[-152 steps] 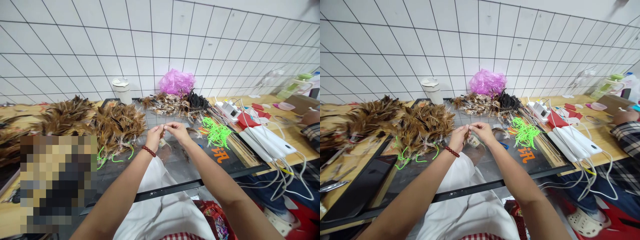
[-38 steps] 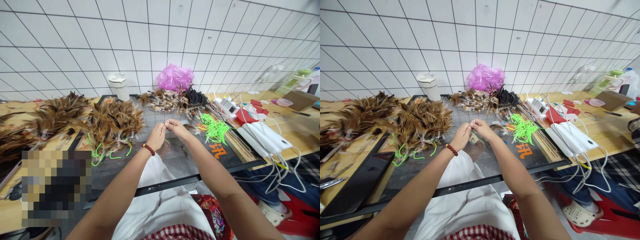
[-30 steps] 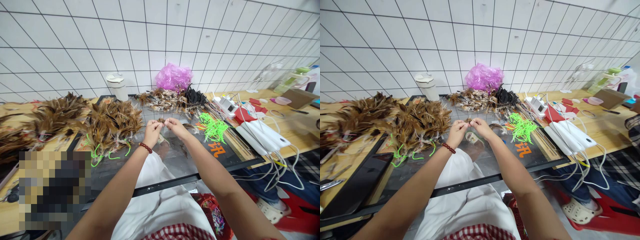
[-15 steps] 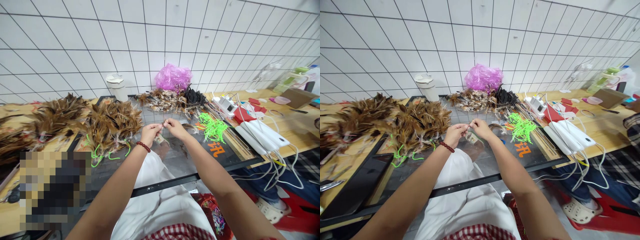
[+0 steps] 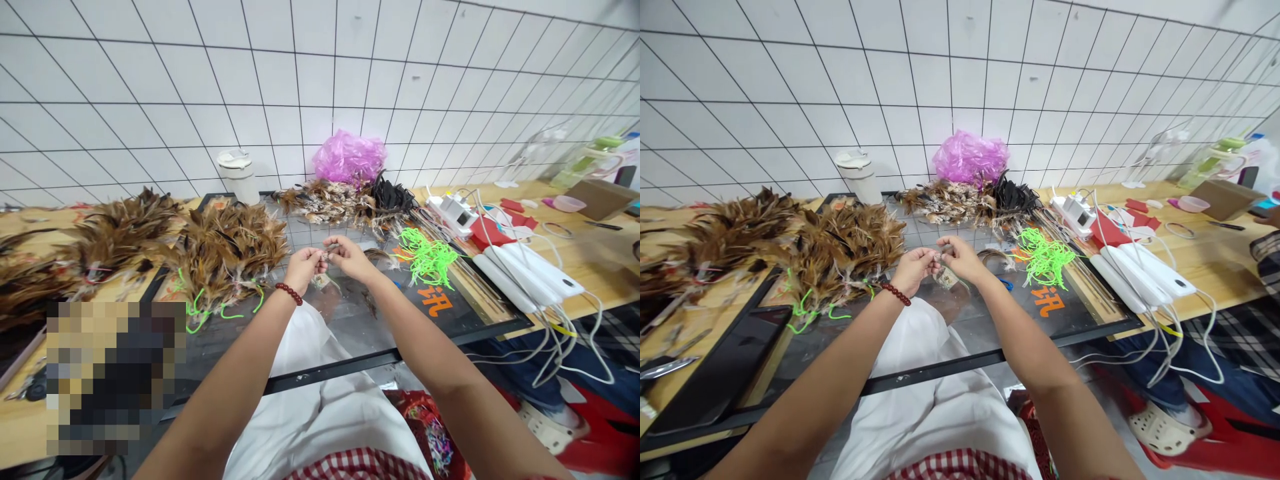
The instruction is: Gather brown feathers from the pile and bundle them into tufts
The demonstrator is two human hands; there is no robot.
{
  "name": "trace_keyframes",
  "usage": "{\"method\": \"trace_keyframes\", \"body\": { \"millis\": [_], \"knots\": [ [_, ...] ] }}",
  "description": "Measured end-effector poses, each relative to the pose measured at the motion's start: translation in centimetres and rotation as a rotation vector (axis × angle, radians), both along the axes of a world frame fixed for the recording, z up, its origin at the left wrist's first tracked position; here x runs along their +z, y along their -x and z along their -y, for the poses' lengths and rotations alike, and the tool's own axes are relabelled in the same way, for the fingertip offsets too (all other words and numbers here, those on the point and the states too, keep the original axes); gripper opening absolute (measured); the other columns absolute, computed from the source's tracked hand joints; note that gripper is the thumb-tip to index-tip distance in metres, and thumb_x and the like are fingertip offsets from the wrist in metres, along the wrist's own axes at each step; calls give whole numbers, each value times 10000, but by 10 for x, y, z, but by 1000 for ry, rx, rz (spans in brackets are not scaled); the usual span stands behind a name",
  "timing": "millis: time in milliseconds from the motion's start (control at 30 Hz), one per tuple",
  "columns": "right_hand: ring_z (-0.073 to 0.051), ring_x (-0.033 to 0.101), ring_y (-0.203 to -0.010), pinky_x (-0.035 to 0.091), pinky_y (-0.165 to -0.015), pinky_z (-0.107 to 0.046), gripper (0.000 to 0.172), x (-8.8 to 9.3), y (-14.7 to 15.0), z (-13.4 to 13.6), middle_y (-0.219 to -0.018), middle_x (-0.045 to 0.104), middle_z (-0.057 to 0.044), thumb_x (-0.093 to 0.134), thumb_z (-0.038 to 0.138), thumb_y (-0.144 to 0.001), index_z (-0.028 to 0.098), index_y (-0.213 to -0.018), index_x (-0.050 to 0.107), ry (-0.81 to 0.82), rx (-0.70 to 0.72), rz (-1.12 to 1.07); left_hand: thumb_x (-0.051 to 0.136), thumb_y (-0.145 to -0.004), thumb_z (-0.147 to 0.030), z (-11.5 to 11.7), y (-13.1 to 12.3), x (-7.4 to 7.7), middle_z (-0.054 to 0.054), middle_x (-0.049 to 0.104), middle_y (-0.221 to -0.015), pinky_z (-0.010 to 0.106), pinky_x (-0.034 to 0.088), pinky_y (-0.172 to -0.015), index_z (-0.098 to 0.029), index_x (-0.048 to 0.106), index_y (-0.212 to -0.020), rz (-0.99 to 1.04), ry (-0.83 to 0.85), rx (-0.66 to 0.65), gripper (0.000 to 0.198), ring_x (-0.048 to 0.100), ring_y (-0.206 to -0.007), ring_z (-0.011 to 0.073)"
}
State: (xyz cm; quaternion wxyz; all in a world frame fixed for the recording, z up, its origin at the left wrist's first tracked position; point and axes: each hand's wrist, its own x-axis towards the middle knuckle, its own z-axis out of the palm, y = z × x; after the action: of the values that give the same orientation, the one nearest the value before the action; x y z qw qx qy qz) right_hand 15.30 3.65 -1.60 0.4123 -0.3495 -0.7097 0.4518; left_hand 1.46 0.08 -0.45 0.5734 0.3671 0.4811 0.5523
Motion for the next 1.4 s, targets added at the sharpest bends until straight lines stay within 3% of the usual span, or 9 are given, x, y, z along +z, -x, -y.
{"method": "trace_keyframes", "body": {
  "millis": [100,300,500,633,967,1167,1267,1400],
  "knots": [
    [-78,493,-620,420,-602,-235,315,-2,3,2,-880,570,-2,622,215,-673,184,-976,541,30,25,-55,614,-749,-168,-3,-1,-4,0,586,-564,209,464,-502,-122,568,-717,-64,-41,46,72,551,-481,84],
    [-108,557,-703,473,-680,-261,299,-10,7,-1,-802,598,-7,680,250,-646,168,-910,566,51,-75,-104,578,-745,-172,-9,0,-14,4,624,-636,254,505,-526,-151,551,-744,-240,-200,113,34,586,-504,110],
    [-102,572,-612,483,-623,-269,249,-7,10,1,-730,600,1,602,353,-728,163,-888,582,178,-44,-180,561,-763,-208,-8,3,-14,-3,611,-589,250,519,-505,-146,595,-779,-357,-256,209,73,607,-490,121],
    [-72,472,-468,404,-506,-233,232,-2,10,3,-606,551,33,576,356,-738,149,-836,610,166,-73,-115,583,-748,-211,-7,2,-14,-6,614,-581,239,527,-494,-138,637,-776,-332,-278,173,95,610,-489,113],
    [-70,426,-492,337,-501,-227,294,4,10,4,-582,562,25,685,396,-615,140,-748,631,275,-57,-190,681,-666,-185,-4,1,-6,3,644,-552,230,530,-498,-128,702,-741,-245,-209,199,97,606,-475,108],
    [-78,425,-509,338,-519,-223,260,3,8,5,-567,522,45,621,417,-714,169,-745,548,211,-7,-215,708,-637,-222,-3,-1,-2,4,646,-556,241,531,-502,-121,707,-744,-190,-200,169,148,602,-468,107],
    [-82,406,-494,319,-513,-218,246,3,7,4,-512,468,68,558,423,-775,189,-744,490,202,-55,-199,717,-625,-233,-2,-1,0,9,643,-555,245,528,-496,-112,699,-736,-152,-177,169,166,602,-459,111],
    [-74,379,-500,305,-517,-225,307,7,5,4,-539,470,60,627,456,-719,158,-774,577,195,-49,-218,730,-609,-250,-2,0,1,17,651,-564,256,532,-498,-110,700,-742,-109,-173,186,195,606,-459,118]
  ]
}}
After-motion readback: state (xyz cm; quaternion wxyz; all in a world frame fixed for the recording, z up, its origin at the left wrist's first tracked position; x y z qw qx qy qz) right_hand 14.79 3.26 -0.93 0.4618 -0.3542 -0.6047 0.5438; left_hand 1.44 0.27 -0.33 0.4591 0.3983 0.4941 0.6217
